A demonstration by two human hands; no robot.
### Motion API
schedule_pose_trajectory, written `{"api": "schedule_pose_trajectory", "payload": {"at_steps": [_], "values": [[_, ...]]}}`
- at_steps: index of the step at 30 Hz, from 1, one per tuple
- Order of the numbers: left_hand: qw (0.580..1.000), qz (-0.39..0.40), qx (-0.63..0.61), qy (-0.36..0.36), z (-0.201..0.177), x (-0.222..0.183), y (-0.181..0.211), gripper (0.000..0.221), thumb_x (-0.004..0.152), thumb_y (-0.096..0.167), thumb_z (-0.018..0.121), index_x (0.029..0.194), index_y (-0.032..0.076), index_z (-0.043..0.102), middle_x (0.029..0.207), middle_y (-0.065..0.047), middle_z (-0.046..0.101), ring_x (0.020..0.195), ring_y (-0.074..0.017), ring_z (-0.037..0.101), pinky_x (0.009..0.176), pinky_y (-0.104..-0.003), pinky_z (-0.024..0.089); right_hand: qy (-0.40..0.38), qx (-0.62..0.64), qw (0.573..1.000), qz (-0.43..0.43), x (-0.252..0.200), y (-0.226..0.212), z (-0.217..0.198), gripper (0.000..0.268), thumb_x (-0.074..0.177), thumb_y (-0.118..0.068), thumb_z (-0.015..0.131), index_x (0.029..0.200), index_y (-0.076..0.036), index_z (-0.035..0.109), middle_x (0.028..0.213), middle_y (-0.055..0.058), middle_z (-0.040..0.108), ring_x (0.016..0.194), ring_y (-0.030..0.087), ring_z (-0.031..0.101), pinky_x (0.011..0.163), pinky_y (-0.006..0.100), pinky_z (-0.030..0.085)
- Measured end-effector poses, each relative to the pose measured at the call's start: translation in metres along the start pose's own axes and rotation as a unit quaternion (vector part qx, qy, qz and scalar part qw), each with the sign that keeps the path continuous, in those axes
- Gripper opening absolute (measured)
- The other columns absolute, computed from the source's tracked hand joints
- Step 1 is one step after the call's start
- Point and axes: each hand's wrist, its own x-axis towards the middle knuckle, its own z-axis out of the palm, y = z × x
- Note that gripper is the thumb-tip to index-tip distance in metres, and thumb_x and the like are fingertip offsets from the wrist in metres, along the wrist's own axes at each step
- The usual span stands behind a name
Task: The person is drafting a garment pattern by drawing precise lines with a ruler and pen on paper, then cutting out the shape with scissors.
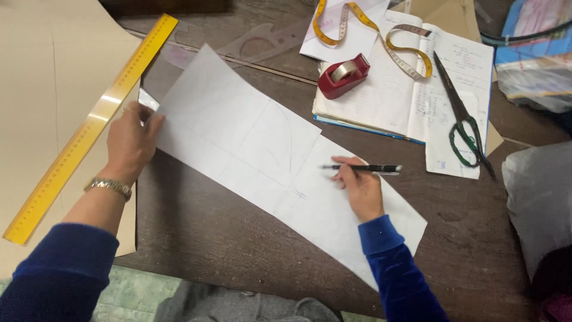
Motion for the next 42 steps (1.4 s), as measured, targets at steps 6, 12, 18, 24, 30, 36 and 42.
{"api": "schedule_pose_trajectory", "payload": {"at_steps": [6, 12, 18, 24, 30, 36, 42], "values": [[0.978, 0.168, 0.088, 0.087, 0.042, -0.022, 0.023, 0.033, 0.083, 0.008, 0.075, 0.113, 0.000, 0.062, 0.106, -0.018, 0.063, 0.099, -0.0398, 0.062, 0.084, -0.048, 0.048, -0.056, 0.055, 0.997, 0.011, 0.000, 0.012, 0.022, 0.018, 0.086, -0.002, 0.066, 0.104, 0.001, 0.066, 0.070, 0.013, 0.070, 0.069, 0.016, 0.069, 0.073, 0.027, 0.058], [0.950, 0.276, 0.135, -0.061, 0.075, -0.074, 0.032, 0.048, 0.085, 0.037, 0.062, 0.130, 0.023, 0.054, 0.131, -0.002, 0.052, 0.123, -0.0239, 0.049, 0.103, -0.046, 0.037, -0.088, 0.064, 0.994, 0.011, 0.004, 0.026, 0.039, 0.014, 0.086, 0.000, 0.065, 0.099, 0.003, 0.063, 0.080, 0.017, 0.073, 0.073, 0.019, 0.073, 0.070, 0.028, 0.061], [0.954, 0.271, 0.124, -0.040, 0.083, -0.079, 0.028, 0.043, 0.090, 0.043, 0.054, 0.130, 0.027, 0.054, 0.133, -0.001, 0.051, 0.128, -0.0218, 0.046, 0.108, -0.044, 0.031, -0.081, 0.066, 0.994, -0.020, 0.005, 0.046, 0.042, 0.011, 0.086, -0.004, 0.064, 0.092, 0.004, 0.061, 0.071, 0.018, 0.071, 0.066, 0.021, 0.073, 0.064, 0.029, 0.061], [0.952, 0.272, 0.143, -0.009, 0.088, -0.078, 0.027, 0.038, 0.090, 0.044, 0.054, 0.125, 0.030, 0.057, 0.132, 0.003, 0.052, 0.127, -0.0176, 0.046, 0.109, -0.041, 0.032, -0.085, 0.068, 0.993, -0.048, 0.007, 0.040, 0.045, 0.012, 0.089, -0.006, 0.057, 0.092, 0.003, 0.064, 0.068, 0.018, 0.071, 0.064, 0.020, 0.072, 0.064, 0.031, 0.061], [0.951, 0.272, 0.145, -0.009, 0.087, -0.078, 0.028, 0.037, 0.090, 0.041, 0.056, 0.125, 0.029, 0.057, 0.131, 0.003, 0.053, 0.127, -0.0177, 0.047, 0.109, -0.041, 0.031, -0.088, 0.060, 0.993, -0.043, 0.006, 0.042, 0.045, 0.012, 0.088, -0.004, 0.058, 0.092, 0.005, 0.065, 0.065, 0.018, 0.069, 0.065, 0.021, 0.072, 0.064, 0.032, 0.062], [0.953, 0.264, 0.145, -0.014, 0.086, -0.078, 0.030, 0.036, 0.091, 0.040, 0.055, 0.125, 0.029, 0.057, 0.131, 0.002, 0.053, 0.128, -0.0176, 0.046, 0.110, -0.041, 0.031, -0.093, 0.043, 0.994, -0.026, 0.006, 0.044, 0.044, 0.013, 0.088, -0.005, 0.058, 0.092, 0.005, 0.065, 0.060, 0.017, 0.067, 0.070, 0.025, 0.072, 0.066, 0.035, 0.062], [0.956, 0.255, 0.143, -0.030, 0.085, -0.078, 0.029, 0.037, 0.092, 0.040, 0.055, 0.127, 0.030, 0.057, 0.132, 0.002, 0.052, 0.128, -0.0175, 0.045, 0.110, -0.042, 0.030, -0.094, 0.037, 0.995, -0.019, 0.007, 0.046, 0.043, 0.013, 0.088, -0.006, 0.058, 0.093, 0.003, 0.065, 0.060, 0.016, 0.067, 0.071, 0.024, 0.072, 0.068, 0.035, 0.062]]}}
